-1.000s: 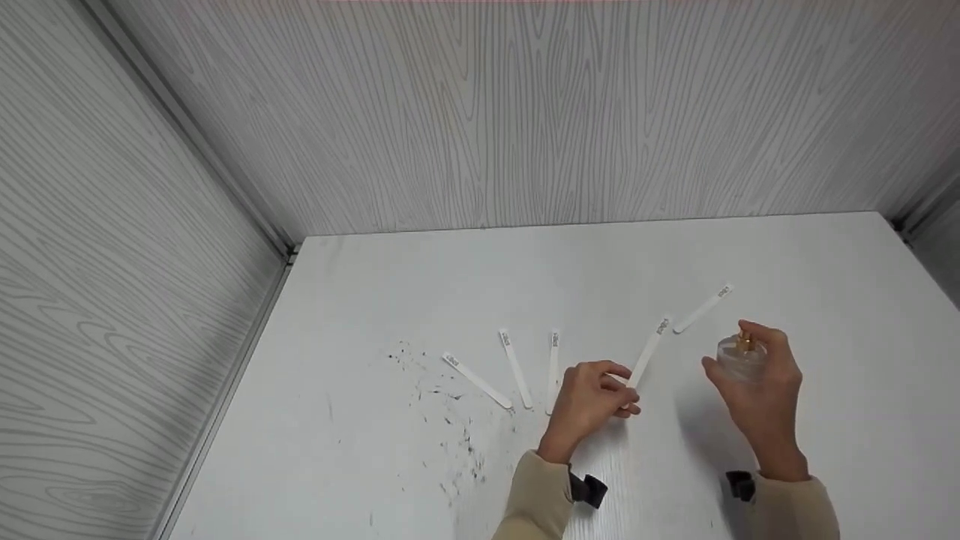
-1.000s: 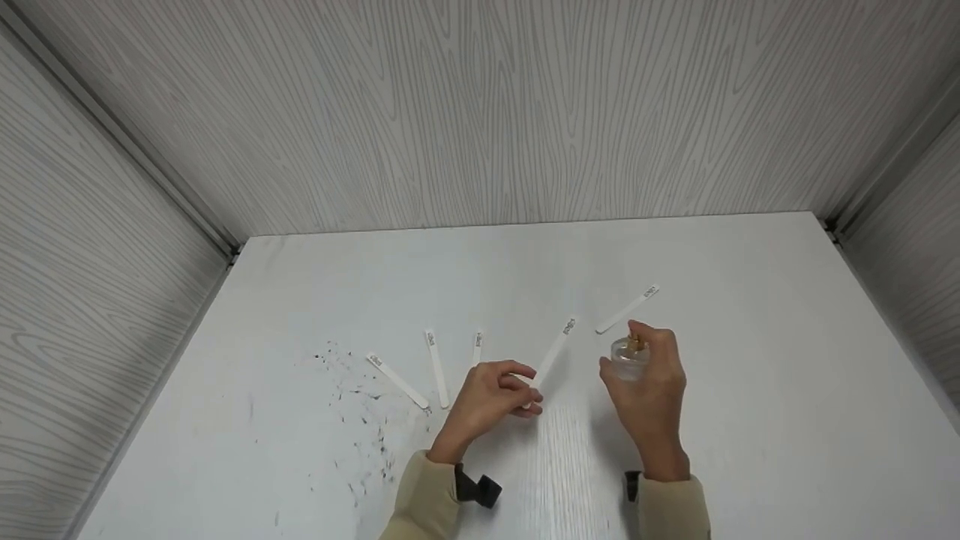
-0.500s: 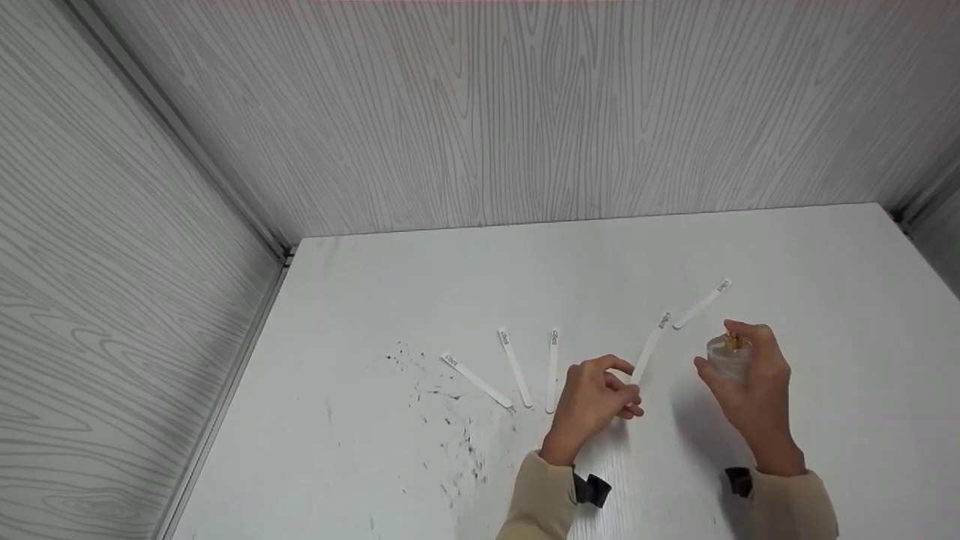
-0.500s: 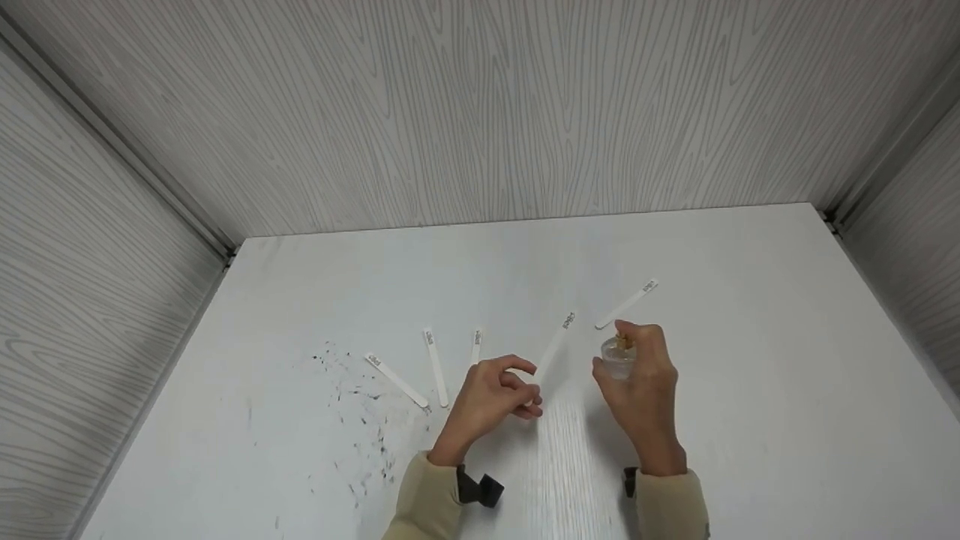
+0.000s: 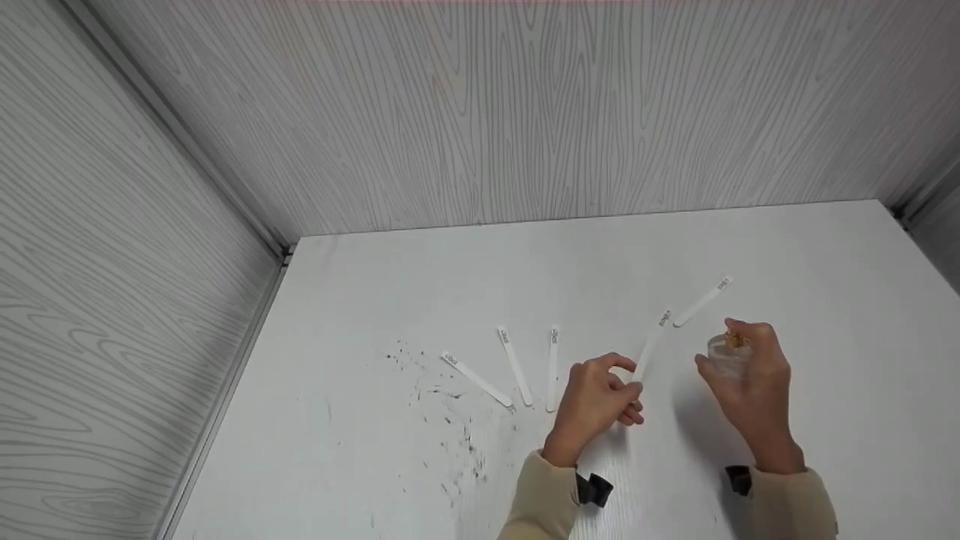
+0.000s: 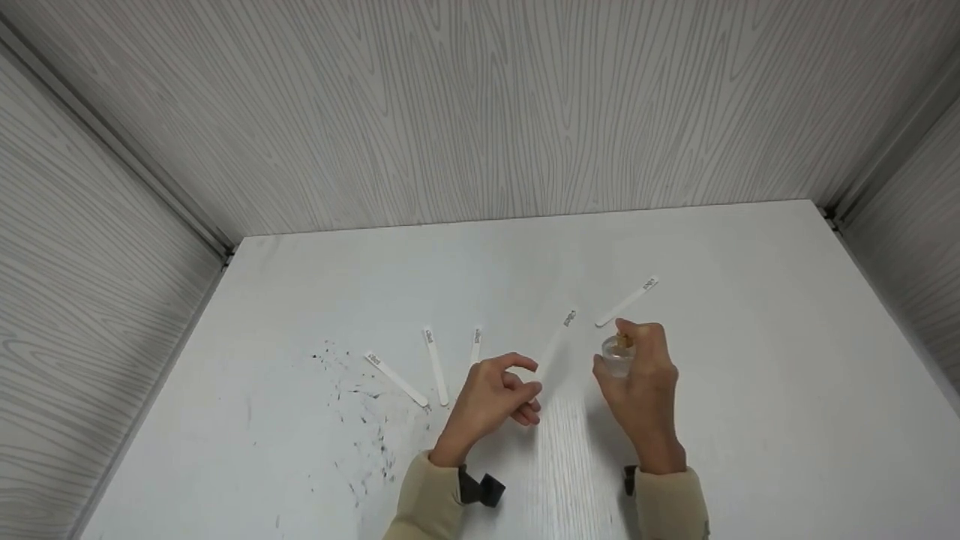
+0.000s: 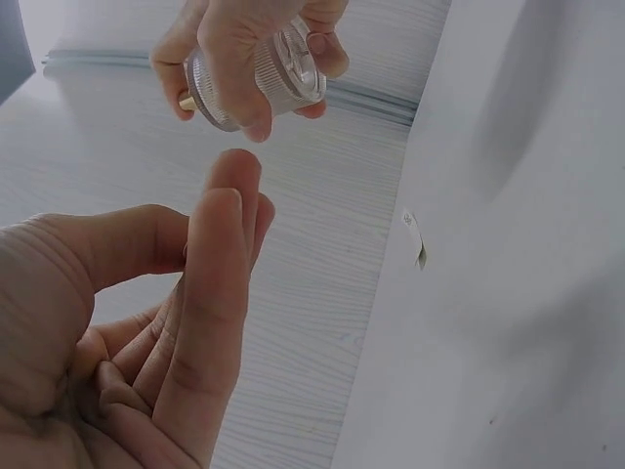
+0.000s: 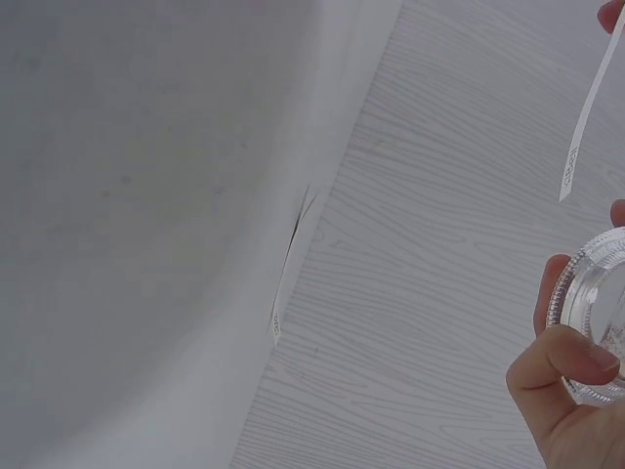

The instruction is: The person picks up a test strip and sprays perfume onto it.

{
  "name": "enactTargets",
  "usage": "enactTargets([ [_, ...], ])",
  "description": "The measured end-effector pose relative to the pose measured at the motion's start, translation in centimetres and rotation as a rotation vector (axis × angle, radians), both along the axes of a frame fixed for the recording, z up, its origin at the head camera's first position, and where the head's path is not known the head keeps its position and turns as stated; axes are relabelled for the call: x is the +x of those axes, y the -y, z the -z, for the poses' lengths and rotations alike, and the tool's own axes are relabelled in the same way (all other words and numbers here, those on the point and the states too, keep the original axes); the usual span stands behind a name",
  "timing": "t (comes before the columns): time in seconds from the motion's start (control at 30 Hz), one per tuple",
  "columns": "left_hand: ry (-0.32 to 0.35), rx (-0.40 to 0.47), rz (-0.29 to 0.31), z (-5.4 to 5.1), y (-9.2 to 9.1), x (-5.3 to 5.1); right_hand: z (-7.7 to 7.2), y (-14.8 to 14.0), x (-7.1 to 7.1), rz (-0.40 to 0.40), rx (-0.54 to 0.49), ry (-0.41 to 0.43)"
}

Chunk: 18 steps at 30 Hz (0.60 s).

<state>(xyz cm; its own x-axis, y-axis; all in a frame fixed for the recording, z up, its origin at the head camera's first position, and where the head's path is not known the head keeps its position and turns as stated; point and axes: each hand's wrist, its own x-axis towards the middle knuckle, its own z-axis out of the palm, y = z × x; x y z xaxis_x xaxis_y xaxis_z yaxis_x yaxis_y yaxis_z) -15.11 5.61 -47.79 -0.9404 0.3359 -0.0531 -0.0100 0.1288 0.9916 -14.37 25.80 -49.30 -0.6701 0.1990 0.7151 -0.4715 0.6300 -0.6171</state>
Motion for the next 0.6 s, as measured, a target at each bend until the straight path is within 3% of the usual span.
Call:
enactTargets([
  [0.6,0.016,-0.009,-0.019,-0.28,0.21,0.03,0.07,0.11,-0.12,0.014,0.012,0.002],
])
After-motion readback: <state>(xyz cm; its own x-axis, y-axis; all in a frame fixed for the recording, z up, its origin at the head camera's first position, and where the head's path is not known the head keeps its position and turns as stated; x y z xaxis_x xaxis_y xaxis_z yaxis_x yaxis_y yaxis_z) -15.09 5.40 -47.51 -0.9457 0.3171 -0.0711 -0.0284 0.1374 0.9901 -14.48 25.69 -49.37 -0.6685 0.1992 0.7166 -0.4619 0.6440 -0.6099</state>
